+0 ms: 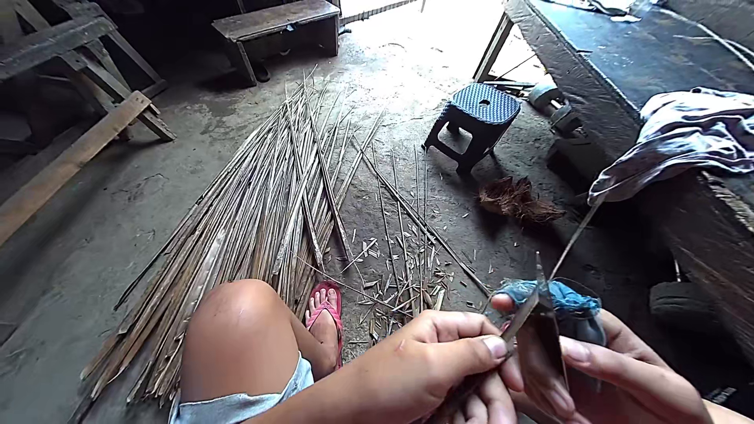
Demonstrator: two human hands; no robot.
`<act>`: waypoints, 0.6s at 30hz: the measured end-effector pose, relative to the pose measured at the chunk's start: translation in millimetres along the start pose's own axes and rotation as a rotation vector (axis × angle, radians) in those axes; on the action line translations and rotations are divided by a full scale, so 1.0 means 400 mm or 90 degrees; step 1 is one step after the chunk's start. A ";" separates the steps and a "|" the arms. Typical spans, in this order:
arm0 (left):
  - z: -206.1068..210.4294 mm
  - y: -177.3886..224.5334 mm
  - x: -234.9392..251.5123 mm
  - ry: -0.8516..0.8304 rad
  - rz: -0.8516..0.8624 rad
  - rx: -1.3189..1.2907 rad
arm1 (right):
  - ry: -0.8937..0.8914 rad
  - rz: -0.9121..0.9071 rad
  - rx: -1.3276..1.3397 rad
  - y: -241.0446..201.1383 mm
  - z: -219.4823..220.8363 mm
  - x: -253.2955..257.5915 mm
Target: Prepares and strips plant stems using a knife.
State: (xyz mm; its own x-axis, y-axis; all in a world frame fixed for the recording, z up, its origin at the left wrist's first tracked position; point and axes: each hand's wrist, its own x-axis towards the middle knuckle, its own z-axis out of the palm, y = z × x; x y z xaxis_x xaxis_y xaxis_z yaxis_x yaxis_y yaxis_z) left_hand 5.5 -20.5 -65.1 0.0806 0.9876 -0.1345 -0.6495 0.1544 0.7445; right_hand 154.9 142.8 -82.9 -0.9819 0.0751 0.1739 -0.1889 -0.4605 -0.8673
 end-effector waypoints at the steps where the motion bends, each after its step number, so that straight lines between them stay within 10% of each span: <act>1: -0.001 0.000 0.001 -0.008 -0.007 -0.010 | -0.003 0.008 0.024 0.001 0.004 -0.001; 18: 0.022 -0.005 0.001 -0.011 0.001 -0.047 | 0.024 -0.012 -0.031 -0.002 0.032 -0.014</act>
State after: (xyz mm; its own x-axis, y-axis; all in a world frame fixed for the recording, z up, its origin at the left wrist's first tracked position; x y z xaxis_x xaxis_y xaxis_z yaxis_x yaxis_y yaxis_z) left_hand 13.7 -20.2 -60.9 0.0913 0.9884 -0.1214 -0.7040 0.1503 0.6941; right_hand 160.5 131.4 -77.4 -0.9777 0.1177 0.1739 -0.2076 -0.4152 -0.8857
